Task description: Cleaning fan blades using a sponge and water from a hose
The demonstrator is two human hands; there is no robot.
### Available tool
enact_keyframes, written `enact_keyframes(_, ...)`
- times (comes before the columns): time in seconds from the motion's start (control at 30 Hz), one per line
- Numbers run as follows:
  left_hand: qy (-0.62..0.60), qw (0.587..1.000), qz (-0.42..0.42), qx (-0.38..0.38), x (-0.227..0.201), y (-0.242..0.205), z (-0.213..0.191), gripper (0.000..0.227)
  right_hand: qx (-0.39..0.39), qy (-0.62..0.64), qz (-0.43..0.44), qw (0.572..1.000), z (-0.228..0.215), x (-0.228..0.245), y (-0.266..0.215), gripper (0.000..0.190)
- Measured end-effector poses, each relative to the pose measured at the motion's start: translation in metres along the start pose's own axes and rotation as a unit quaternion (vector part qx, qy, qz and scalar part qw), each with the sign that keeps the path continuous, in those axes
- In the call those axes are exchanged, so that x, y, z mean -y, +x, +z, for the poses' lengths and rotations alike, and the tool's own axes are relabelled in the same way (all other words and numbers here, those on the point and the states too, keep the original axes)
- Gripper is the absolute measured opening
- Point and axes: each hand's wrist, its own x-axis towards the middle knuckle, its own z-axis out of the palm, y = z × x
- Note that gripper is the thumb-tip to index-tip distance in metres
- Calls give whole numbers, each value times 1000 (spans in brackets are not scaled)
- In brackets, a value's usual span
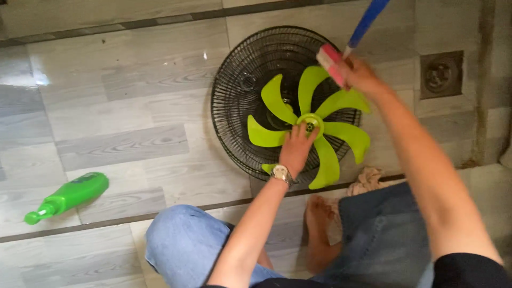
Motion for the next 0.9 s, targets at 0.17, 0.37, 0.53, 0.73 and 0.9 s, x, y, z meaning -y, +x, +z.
enact_keyframes(0.17,-24,999,26,-9,10,21,19,68,-13,154,48,987,-42,59,-34,54)
enact_keyframes(0.37,-11,988,98,-119,4,45,54,41,16,502,51,863,-31,75,-21,45)
enact_keyframes(0.53,-13,999,45,16,-3,54,38,44,54,444,18,894,-34,137,-45,44)
enact_keyframes(0.73,-42,998,32,22,-10,43,-7,71,44,471,11,881,-34,104,-23,49)
enact_keyframes(0.9,44,999,-14,-24,-26,48,-35,52,65,479,23,875,-25,82,-7,46)
